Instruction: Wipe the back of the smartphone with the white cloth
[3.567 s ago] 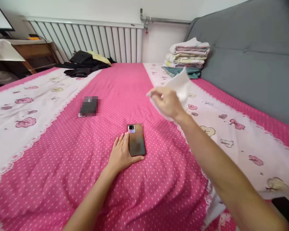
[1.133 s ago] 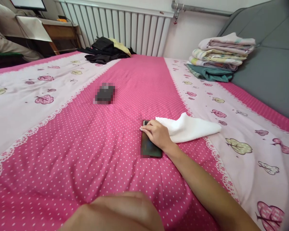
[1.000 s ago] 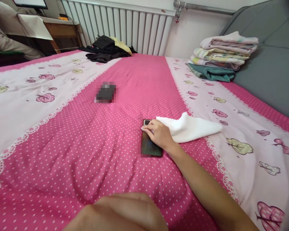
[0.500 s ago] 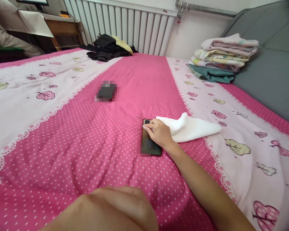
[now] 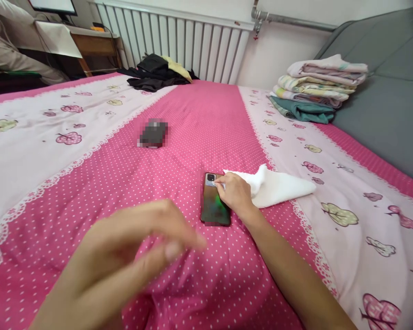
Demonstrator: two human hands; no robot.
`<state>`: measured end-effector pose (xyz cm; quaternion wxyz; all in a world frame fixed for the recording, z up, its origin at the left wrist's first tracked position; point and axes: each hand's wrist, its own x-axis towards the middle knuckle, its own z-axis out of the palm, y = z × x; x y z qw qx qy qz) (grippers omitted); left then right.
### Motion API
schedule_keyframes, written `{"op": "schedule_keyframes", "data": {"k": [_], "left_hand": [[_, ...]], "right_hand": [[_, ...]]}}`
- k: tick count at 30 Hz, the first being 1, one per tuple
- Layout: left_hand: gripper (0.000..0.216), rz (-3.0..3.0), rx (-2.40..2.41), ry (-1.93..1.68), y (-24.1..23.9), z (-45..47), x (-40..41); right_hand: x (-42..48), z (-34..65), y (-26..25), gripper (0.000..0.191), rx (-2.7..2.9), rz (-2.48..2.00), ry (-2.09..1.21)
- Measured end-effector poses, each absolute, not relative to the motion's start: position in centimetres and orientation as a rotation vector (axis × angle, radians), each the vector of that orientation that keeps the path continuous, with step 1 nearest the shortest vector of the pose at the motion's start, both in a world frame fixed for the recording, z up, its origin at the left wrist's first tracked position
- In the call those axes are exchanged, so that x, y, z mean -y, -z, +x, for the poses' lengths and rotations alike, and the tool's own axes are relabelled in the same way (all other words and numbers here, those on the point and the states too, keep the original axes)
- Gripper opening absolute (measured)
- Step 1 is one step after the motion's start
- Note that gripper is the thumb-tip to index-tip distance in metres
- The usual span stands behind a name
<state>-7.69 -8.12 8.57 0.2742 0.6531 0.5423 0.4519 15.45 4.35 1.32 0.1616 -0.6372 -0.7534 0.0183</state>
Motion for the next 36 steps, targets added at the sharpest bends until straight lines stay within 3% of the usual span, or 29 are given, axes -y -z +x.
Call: {"op": "schedule_keyframes", "data": {"k": [3,12,21,27,36], "left_hand": [[0.029,1.77,-1.498,-1.121,-8.4,-6.5,3.8],[0.042,1.637,-1.742,-1.064,-0.3,-7.0,-1.8],[0.039,1.691,-1.758,-1.048,0.1,-7.3,-1.9],[0.035,1.735,-1.793,-1.034,0.1,-7.0,-1.9],[0.033,1.79,-1.835,-1.004,-0.3,-6.9,-1.7]], "right_hand": [[-4.6,15.3,-1.2,0.022,2.078,-1.845,-0.09],[-7.8,14.5,-2.5,0.017,2.061,-1.997,-0.152],[-10.1,13.9,-3.0,0.014,2.18,-1.915,-0.297],[-8.6,14.6,-3.0,0.022,2.361,-1.715,-0.218],[-6.7,14.6,-3.5,0.039,2.472,-1.754,-0.157]]}}
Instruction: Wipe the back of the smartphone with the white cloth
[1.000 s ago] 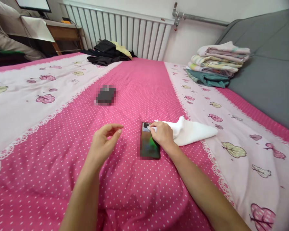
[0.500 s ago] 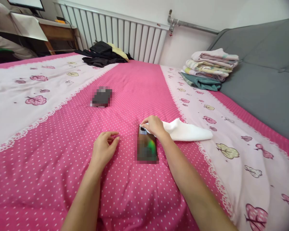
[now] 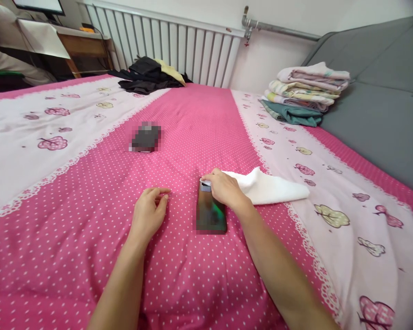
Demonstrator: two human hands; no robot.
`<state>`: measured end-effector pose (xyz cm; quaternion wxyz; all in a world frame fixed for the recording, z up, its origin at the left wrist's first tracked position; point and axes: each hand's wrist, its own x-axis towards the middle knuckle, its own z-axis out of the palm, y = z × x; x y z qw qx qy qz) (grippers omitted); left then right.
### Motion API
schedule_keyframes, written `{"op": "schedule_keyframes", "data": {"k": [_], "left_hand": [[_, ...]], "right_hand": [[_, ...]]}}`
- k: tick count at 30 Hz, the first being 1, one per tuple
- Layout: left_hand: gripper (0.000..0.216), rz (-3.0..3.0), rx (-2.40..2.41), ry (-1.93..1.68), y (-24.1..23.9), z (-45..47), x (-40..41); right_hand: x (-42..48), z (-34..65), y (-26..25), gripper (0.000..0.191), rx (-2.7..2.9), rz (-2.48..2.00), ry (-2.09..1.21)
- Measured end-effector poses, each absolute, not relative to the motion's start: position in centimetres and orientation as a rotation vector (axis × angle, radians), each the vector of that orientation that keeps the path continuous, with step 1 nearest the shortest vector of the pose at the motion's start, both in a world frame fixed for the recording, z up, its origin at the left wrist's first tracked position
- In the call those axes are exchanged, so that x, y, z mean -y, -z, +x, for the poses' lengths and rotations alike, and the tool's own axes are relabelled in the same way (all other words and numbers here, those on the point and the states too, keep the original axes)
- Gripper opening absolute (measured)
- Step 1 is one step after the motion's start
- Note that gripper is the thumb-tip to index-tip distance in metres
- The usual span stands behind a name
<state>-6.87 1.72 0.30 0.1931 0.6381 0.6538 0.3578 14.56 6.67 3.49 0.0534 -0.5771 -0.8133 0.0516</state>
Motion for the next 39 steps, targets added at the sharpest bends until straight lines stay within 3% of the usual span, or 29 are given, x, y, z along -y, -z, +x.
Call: {"op": "schedule_keyframes", "data": {"k": [13,23,39], "left_hand": [[0.032,1.829,-1.841,-0.979,-0.3,-6.9,-1.6],[0.031,1.825,-1.834,-0.982,-0.1,-6.8,-1.6],[0.032,1.817,-1.834,-0.99,0.1,-7.0,-1.6]], "right_hand": [[-5.0,14.3,-5.1,0.026,2.583,-1.735,-0.217],[-4.9,12.8,-5.3,0.031,2.598,-1.825,-0.106],[-6.1,13.7,-4.1,0.023,2.44,-1.771,-0.226]]}}
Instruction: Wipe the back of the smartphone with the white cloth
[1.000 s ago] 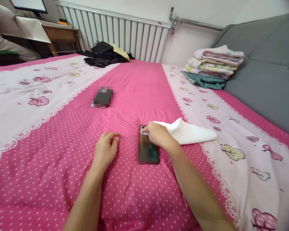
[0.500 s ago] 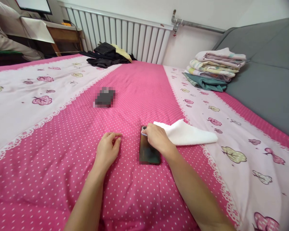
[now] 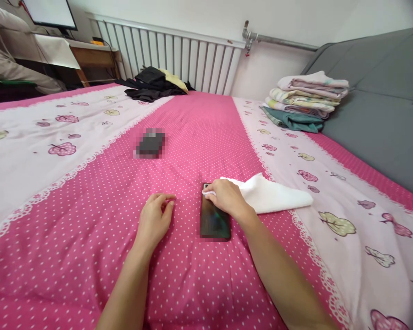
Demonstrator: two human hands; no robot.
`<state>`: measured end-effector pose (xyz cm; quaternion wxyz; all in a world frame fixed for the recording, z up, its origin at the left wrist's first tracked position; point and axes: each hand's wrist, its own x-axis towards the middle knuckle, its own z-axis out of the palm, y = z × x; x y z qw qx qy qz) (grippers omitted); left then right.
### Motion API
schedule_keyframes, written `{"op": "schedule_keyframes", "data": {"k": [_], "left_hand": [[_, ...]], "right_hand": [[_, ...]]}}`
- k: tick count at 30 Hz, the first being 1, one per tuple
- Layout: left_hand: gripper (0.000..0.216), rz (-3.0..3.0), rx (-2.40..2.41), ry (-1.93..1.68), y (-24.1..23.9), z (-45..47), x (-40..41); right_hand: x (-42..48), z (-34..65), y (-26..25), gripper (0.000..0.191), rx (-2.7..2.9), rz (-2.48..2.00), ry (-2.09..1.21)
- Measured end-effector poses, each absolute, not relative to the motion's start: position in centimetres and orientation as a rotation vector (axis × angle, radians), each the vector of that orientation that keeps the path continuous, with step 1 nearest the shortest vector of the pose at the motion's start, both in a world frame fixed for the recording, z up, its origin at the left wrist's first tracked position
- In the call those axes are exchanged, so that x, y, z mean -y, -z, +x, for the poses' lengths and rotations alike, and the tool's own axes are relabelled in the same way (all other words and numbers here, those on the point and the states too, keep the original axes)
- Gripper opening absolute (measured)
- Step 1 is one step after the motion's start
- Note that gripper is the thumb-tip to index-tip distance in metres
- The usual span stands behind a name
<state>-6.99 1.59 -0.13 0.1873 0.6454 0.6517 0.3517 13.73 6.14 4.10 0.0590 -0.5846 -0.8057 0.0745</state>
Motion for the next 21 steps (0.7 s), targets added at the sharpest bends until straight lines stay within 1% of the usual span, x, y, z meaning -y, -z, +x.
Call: {"op": "schedule_keyframes", "data": {"k": [9,16,21], "left_hand": [[0.034,1.819,-1.834,-0.981,0.1,-6.9,-1.6],[0.037,1.835,-1.841,-0.973,-0.2,-7.1,-1.7],[0.035,1.85,-1.849,-0.973,-0.1,-7.1,-1.8]], "right_hand": [[-6.2,14.0,-4.7,0.021,2.479,-1.762,-0.314],[-6.1,14.9,-5.6,0.028,2.445,-1.902,-0.349],[-6.1,15.1,-5.4,0.027,2.376,-1.96,-0.336]]}}
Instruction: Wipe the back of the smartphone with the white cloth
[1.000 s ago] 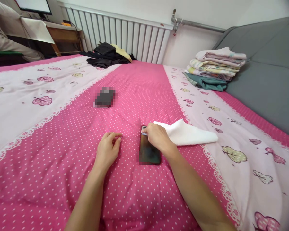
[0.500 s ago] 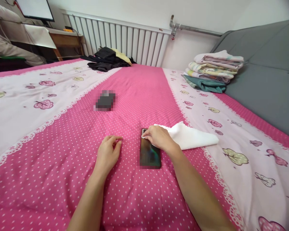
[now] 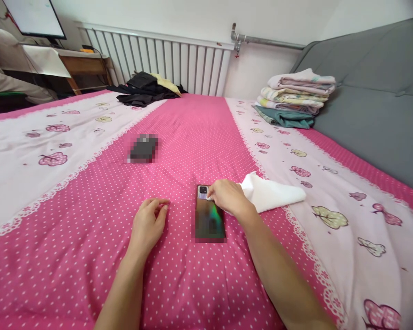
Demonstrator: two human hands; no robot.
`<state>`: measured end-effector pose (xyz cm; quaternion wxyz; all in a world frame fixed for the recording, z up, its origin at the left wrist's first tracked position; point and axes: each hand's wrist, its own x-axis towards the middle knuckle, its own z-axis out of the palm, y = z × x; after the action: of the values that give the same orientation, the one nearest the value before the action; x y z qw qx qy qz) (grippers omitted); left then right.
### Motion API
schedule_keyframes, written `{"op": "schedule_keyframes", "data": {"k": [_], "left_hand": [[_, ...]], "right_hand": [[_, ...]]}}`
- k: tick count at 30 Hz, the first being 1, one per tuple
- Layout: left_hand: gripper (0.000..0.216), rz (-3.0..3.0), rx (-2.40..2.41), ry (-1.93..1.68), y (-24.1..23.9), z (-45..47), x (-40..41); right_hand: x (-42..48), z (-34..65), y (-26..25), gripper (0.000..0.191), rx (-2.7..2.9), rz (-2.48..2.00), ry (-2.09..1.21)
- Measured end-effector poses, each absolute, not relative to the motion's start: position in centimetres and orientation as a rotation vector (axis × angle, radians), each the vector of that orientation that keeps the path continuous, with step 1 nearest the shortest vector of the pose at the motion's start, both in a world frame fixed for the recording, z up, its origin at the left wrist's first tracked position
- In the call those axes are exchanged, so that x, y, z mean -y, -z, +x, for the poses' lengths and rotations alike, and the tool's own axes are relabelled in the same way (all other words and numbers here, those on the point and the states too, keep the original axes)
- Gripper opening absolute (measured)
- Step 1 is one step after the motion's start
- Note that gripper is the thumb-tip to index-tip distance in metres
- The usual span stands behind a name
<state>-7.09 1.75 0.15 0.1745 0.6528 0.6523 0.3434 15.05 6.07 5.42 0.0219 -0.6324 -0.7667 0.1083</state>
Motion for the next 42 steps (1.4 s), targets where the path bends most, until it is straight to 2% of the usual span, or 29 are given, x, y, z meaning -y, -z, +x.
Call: {"op": "schedule_keyframes", "data": {"k": [10,30,42], "left_hand": [[0.034,1.823,-1.834,-0.991,0.1,-7.1,-1.7],[0.031,1.822,-1.828,-0.989,0.2,-7.0,-1.4],[0.031,1.802,-1.836,-0.998,0.1,-6.8,-1.2]], "right_hand": [[-6.0,14.6,-5.5,0.018,2.357,-1.98,-0.301],[-7.5,13.7,-3.3,0.027,2.183,-2.1,-0.071],[-8.9,14.0,-1.9,0.024,2.217,-1.903,-0.053]]}}
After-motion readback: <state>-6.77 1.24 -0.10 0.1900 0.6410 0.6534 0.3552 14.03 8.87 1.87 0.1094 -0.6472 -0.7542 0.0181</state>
